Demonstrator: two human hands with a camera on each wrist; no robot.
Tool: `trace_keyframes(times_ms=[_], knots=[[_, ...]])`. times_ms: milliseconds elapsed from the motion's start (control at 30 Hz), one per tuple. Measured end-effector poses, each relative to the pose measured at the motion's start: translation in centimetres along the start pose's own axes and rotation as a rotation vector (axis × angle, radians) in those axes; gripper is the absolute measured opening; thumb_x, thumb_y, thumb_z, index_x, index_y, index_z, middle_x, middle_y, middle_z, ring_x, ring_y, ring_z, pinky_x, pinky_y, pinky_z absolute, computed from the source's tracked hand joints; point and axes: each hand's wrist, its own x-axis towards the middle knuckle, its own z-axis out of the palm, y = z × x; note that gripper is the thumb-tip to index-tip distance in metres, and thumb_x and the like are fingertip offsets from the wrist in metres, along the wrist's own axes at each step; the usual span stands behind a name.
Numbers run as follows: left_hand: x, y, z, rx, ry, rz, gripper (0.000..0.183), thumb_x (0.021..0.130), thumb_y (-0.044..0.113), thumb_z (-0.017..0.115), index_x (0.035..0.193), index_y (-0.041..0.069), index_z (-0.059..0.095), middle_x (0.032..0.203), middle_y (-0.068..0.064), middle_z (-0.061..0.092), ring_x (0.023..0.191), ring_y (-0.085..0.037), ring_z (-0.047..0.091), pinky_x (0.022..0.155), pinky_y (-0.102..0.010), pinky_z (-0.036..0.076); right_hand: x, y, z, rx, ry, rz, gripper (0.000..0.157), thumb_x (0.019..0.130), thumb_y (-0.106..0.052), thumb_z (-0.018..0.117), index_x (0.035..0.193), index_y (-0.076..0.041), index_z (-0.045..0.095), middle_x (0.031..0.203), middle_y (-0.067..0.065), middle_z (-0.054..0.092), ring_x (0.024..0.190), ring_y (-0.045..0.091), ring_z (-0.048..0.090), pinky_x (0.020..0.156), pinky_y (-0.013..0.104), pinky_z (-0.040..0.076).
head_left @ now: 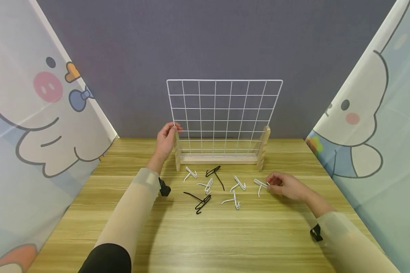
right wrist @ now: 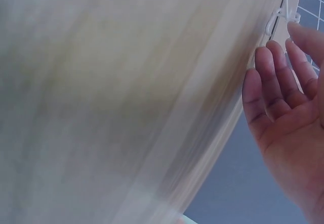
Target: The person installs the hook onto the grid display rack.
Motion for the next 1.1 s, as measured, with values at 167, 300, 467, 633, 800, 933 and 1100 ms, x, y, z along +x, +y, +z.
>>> trace_keyframes(times_ms=[167, 300, 467, 633, 800, 933, 1100], knots=[[-0.1, 0.1, 0.1, -0.006, 0.003, 0.004, 0.029, 0.115, 0.011, 0.05, 0.126, -0.013, 0.064, 0.107, -0.005, 0.076, 0.116, -0.042, 0.069, 0.098, -0.032, 0.052, 0.2, 0.2, -0.2, 0.0, 0.002, -0.006, 0.019, 0.104, -0.014, 0.075, 0.12, -0.004, 0.07, 0.103, 0.006, 0.071, 0.091, 0.011, 0.062, 0.076, 0.025, 0.054], [0.0, 0.0, 0.1, -0.025, 0.005, 0.014, 0.029, 0.115, 0.009, 0.05, 0.125, -0.014, 0.063, 0.109, -0.011, 0.075, 0.113, -0.038, 0.072, 0.111, -0.046, 0.051, 0.5, 0.3, -0.3, -0.049, 0.013, -0.011, 0.018, 0.106, -0.013, 0.072, 0.122, -0.005, 0.071, 0.105, 0.005, 0.071, 0.091, 0.011, 0.062, 0.077, 0.026, 0.053], [0.0, 0.0, 0.1, -0.02, 0.008, 0.011, 0.03, 0.115, 0.01, 0.05, 0.126, -0.015, 0.062, 0.115, -0.023, 0.073, 0.11, -0.029, 0.074, 0.111, -0.046, 0.051, 0.6, 0.2, -0.3, -0.091, 0.023, -0.035, 0.017, 0.108, -0.01, 0.069, 0.124, -0.009, 0.073, 0.107, 0.004, 0.073, 0.092, 0.01, 0.062, 0.079, 0.026, 0.053], [0.0, 0.1, 0.2, -0.014, 0.009, 0.002, 0.031, 0.114, 0.009, 0.05, 0.127, -0.016, 0.062, 0.12, -0.032, 0.07, 0.112, -0.033, 0.072, 0.101, -0.034, 0.053, 0.5, 0.2, -0.3, -0.06, 0.035, -0.015, 0.021, 0.107, -0.009, 0.07, 0.127, -0.003, 0.071, 0.109, 0.01, 0.073, 0.088, 0.01, 0.063, 0.07, 0.026, 0.053], [0.0, 0.2, 0.3, -0.01, 0.021, 0.004, 0.031, 0.113, 0.008, 0.051, 0.127, -0.017, 0.062, 0.121, -0.034, 0.07, 0.113, -0.036, 0.071, 0.097, -0.03, 0.053, -0.1, 0.3, -0.5, -0.001, 0.04, 0.038, 0.02, 0.104, -0.01, 0.074, 0.121, -0.001, 0.068, 0.107, 0.011, 0.072, 0.08, 0.01, 0.061, 0.064, 0.026, 0.053], [-0.1, 0.3, 0.3, -0.013, 0.026, 0.008, 0.03, 0.113, 0.008, 0.051, 0.126, -0.016, 0.063, 0.117, -0.027, 0.073, 0.112, -0.035, 0.072, 0.094, -0.028, 0.053, -0.8, 0.2, -0.5, 0.062, 0.021, 0.051, 0.017, 0.105, -0.011, 0.073, 0.117, 0.0, 0.067, 0.102, 0.01, 0.07, 0.076, 0.01, 0.061, 0.062, 0.026, 0.054], [-0.1, 0.1, 0.3, -0.016, 0.023, 0.005, 0.027, 0.112, 0.007, 0.051, 0.124, -0.014, 0.065, 0.109, -0.012, 0.076, 0.113, -0.04, 0.072, 0.103, -0.037, 0.055, -1.4, -0.4, 0.1, 0.143, -0.029, 0.08, 0.02, 0.106, -0.013, 0.072, 0.12, 0.001, 0.07, 0.101, 0.01, 0.07, 0.079, 0.012, 0.062, 0.063, 0.026, 0.054]])
